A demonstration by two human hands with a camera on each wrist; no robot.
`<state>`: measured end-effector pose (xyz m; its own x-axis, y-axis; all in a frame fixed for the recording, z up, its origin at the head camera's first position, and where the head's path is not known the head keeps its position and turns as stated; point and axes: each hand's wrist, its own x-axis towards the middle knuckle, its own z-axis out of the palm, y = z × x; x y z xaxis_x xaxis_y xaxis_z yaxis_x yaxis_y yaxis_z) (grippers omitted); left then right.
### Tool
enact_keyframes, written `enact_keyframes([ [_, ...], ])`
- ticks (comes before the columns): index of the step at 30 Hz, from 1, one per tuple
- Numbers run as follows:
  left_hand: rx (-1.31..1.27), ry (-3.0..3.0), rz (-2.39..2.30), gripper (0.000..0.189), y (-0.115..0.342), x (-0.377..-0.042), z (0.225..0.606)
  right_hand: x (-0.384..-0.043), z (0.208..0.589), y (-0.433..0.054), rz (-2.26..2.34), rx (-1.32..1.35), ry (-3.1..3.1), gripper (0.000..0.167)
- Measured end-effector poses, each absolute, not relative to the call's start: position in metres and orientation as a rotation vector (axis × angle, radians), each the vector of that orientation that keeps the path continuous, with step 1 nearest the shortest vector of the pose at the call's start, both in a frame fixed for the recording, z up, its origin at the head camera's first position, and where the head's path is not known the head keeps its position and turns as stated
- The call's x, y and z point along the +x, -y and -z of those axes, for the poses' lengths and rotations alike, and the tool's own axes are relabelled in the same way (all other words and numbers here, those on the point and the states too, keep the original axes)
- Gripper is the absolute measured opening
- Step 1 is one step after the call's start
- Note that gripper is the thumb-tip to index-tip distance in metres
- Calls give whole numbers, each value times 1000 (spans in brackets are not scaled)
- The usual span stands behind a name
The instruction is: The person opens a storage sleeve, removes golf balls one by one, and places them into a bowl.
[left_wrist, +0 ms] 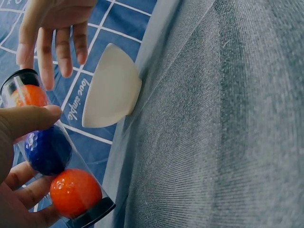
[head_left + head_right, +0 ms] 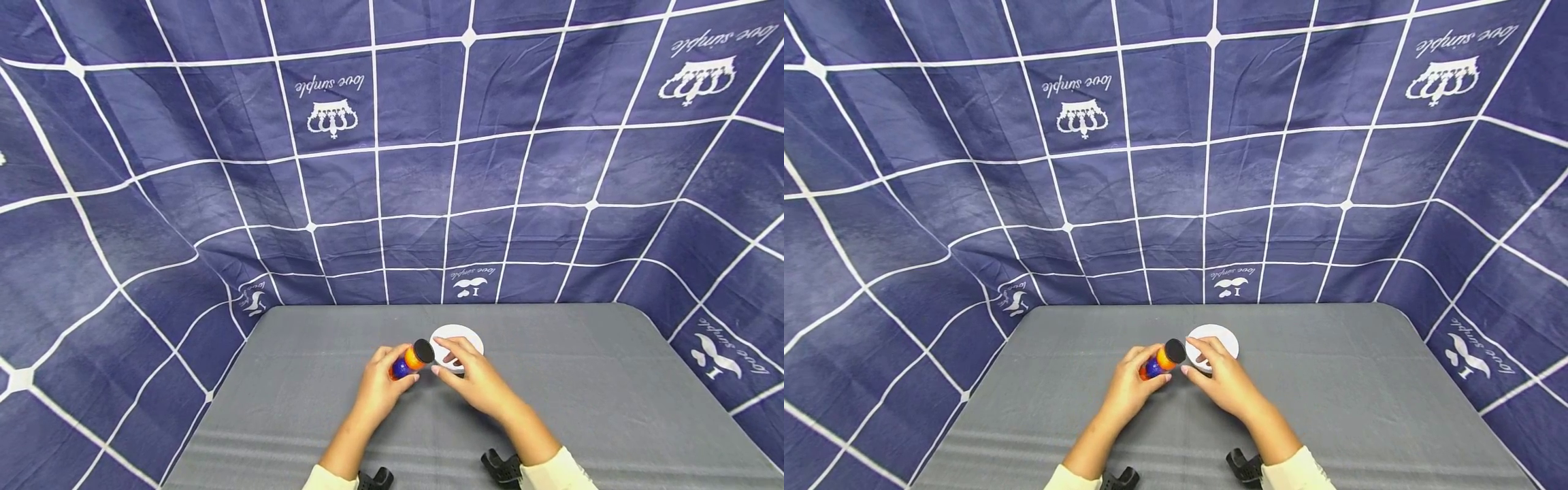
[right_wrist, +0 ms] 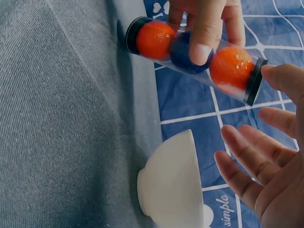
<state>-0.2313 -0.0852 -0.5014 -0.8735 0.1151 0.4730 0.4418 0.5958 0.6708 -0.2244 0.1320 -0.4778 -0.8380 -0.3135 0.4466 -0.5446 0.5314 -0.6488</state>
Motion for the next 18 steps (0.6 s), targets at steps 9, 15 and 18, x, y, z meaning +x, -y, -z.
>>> enact_keyframes([
  [9,-525,2491,1089,52,81,-228,501,-225,482,-129,-1207,798,2421,48],
  [15,-572,2504,1046,53,80,-226,500,-225,484,-127,-1239,846,2373,46],
  [18,-596,2519,1011,53,80,-225,500,-225,483,-128,-1247,871,2363,42],
])
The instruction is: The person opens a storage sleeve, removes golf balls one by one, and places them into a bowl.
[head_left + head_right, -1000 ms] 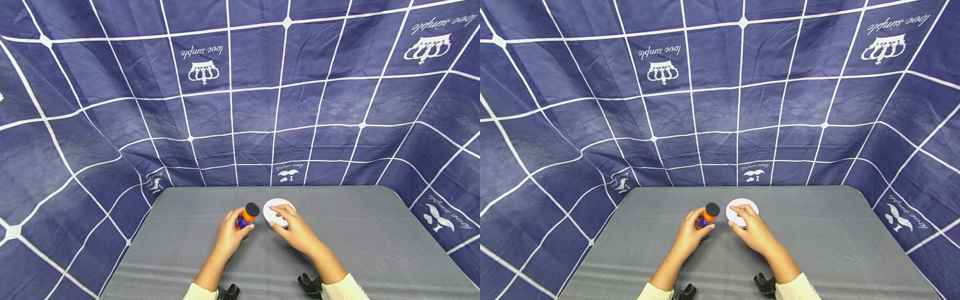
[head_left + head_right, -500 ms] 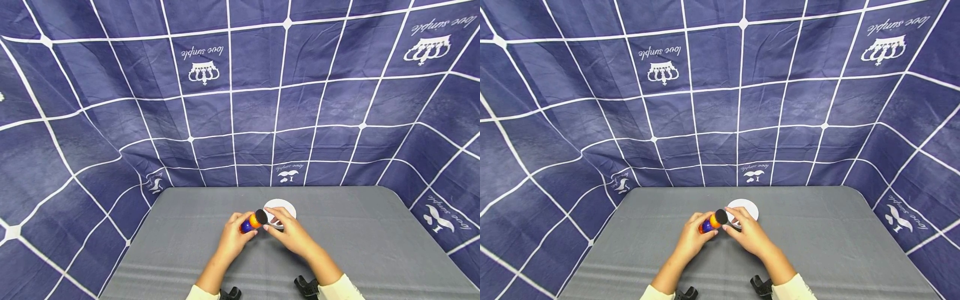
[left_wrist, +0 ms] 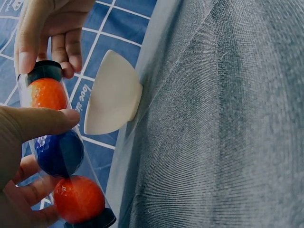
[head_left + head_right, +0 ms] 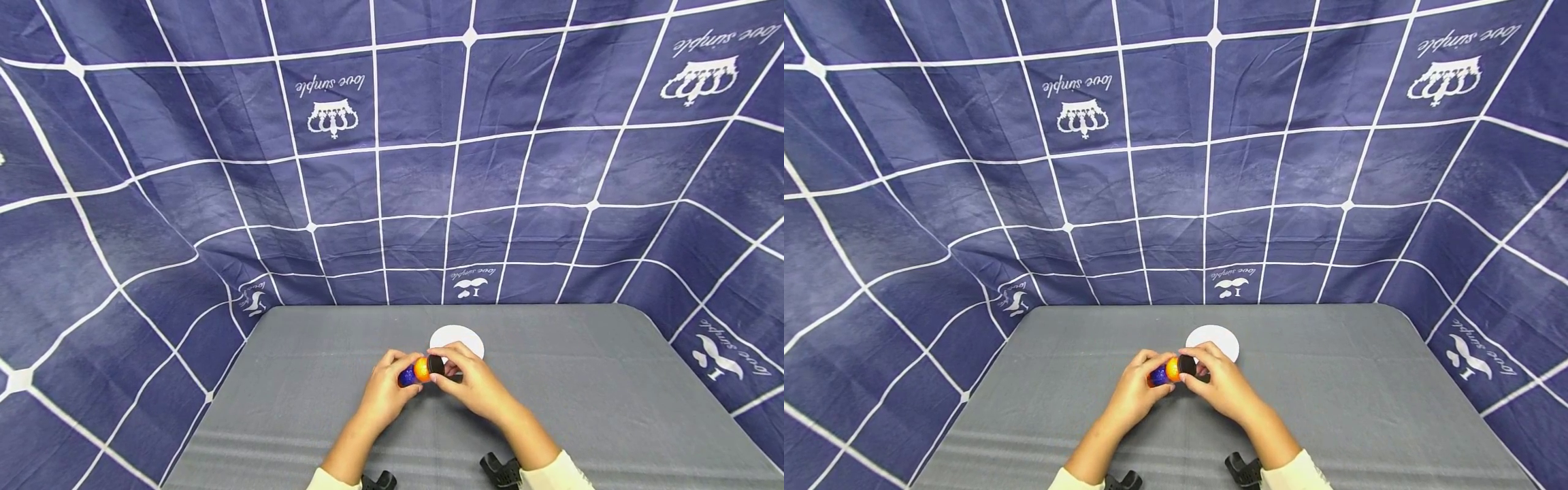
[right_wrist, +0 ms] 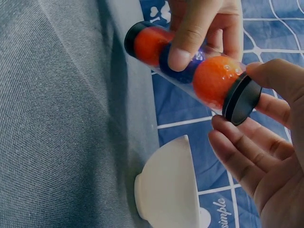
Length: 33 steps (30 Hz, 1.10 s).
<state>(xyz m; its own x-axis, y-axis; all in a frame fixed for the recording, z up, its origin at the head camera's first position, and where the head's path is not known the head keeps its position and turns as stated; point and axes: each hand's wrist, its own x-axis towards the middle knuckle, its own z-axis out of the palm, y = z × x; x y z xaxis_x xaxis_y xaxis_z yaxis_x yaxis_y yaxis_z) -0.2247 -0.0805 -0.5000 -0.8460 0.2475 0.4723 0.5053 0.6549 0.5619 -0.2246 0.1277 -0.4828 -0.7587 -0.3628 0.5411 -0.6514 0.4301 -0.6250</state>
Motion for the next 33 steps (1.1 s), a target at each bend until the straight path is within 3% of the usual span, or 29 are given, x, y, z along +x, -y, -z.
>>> enact_keyframes([
  [33,-682,2529,1167,52,86,-226,499,-223,472,-134,-1377,950,2339,35],
])
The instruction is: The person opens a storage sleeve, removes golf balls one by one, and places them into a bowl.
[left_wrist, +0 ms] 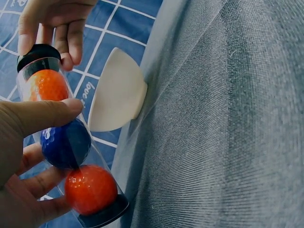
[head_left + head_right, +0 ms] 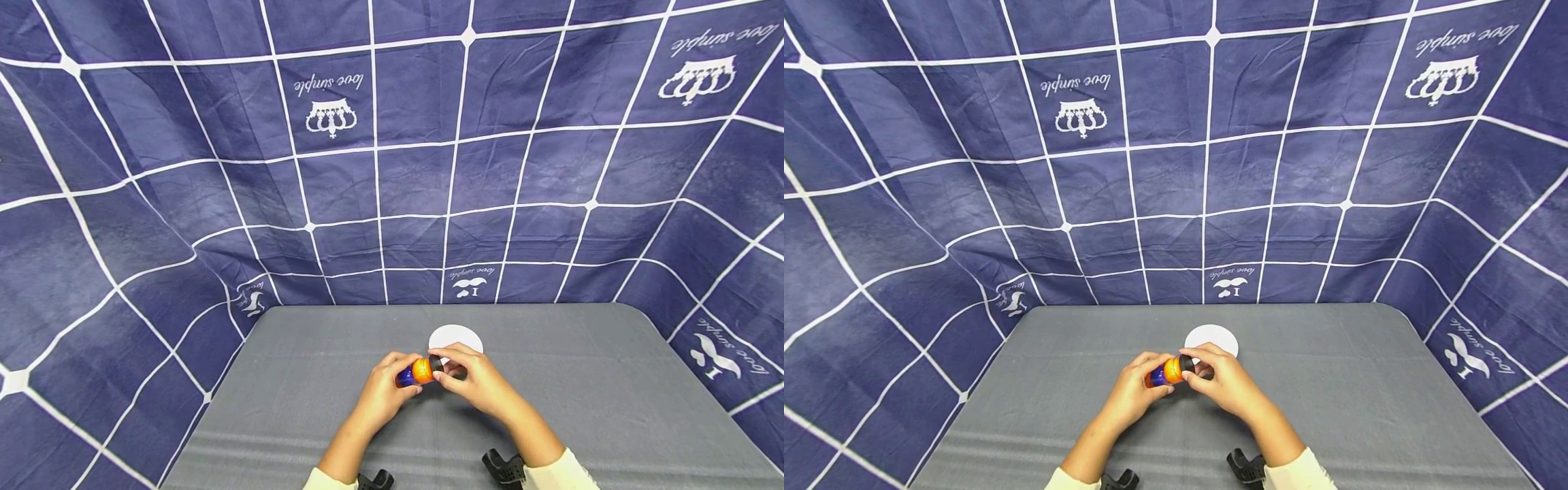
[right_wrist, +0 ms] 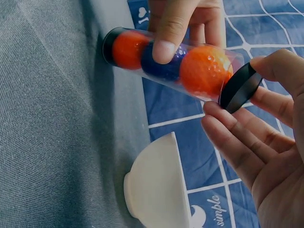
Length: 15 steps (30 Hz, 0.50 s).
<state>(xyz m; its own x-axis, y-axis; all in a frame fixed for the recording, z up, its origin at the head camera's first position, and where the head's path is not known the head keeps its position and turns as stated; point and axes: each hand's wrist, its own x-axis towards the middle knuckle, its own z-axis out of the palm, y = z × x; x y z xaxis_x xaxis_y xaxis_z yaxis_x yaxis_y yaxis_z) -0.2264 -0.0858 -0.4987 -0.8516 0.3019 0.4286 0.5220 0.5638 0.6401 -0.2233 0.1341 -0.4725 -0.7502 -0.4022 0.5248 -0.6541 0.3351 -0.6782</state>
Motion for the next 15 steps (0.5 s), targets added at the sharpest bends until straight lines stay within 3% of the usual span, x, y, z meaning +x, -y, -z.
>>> enact_keyframes([
  [15,-608,2466,1292,52,86,-228,501,-226,470,-138,-1313,851,2292,43],
])
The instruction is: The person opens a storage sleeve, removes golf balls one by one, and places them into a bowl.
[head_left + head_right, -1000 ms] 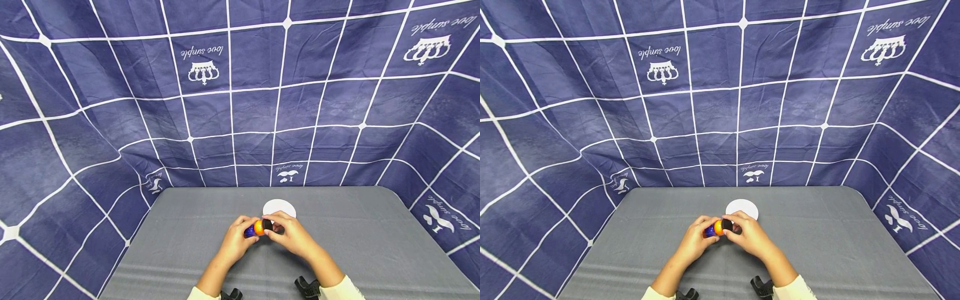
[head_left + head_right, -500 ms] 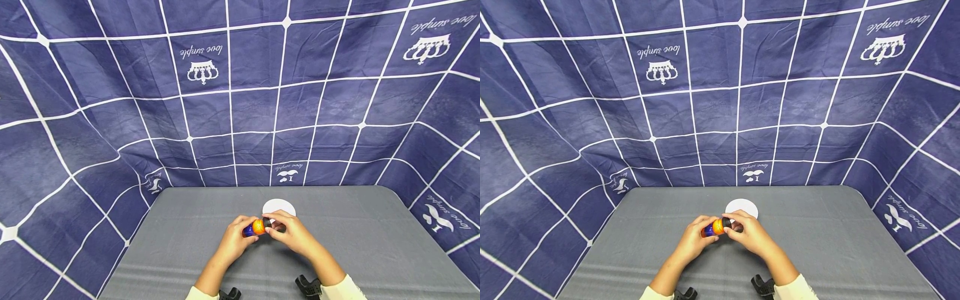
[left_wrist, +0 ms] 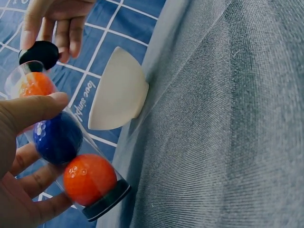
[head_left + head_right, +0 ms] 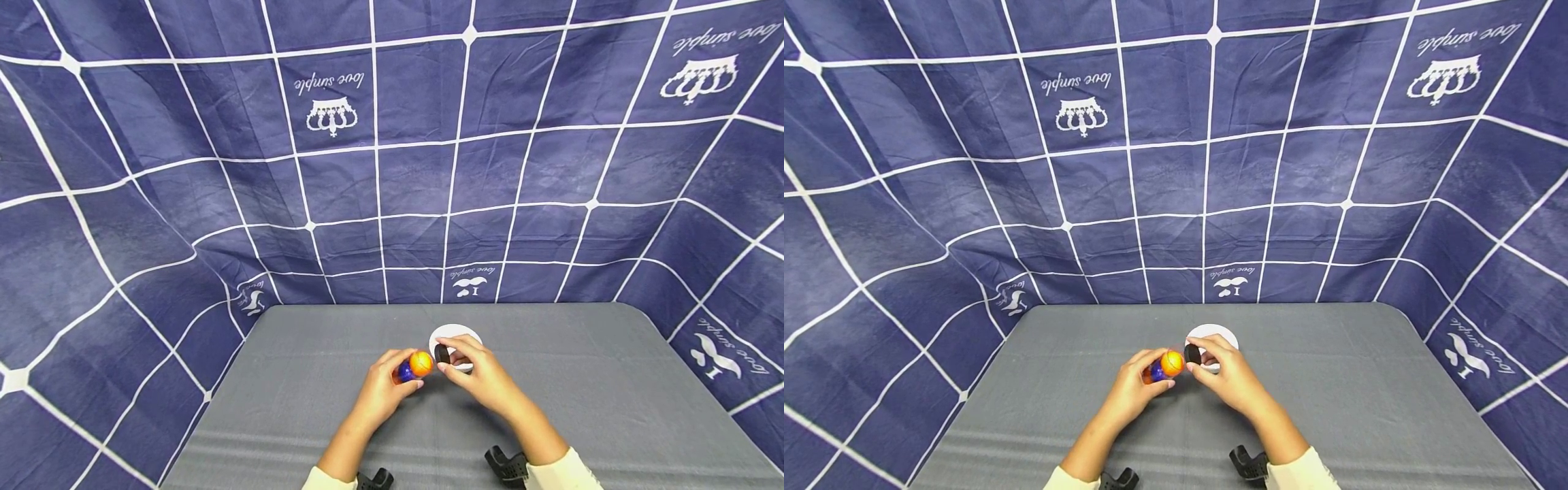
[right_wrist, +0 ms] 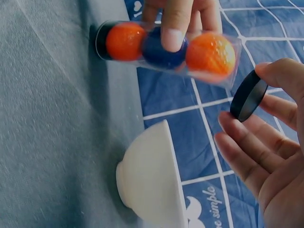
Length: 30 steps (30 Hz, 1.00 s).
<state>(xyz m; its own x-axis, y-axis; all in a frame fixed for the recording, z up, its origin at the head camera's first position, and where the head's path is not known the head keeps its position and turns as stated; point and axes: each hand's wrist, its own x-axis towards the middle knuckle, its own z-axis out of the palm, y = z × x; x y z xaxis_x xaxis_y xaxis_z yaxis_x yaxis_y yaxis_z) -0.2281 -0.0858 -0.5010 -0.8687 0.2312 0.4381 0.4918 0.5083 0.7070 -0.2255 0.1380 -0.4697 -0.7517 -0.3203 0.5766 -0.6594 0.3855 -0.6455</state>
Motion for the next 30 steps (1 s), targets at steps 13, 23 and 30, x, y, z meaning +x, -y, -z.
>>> enact_keyframes([
  [13,-345,2450,1439,55,90,-233,503,-236,473,-162,-1218,728,2307,44],
  [23,-283,2344,1693,57,93,-239,507,-246,481,-182,-1220,617,2337,44],
  [30,-219,2299,1790,60,94,-243,512,-251,487,-197,-1152,494,2391,45],
])
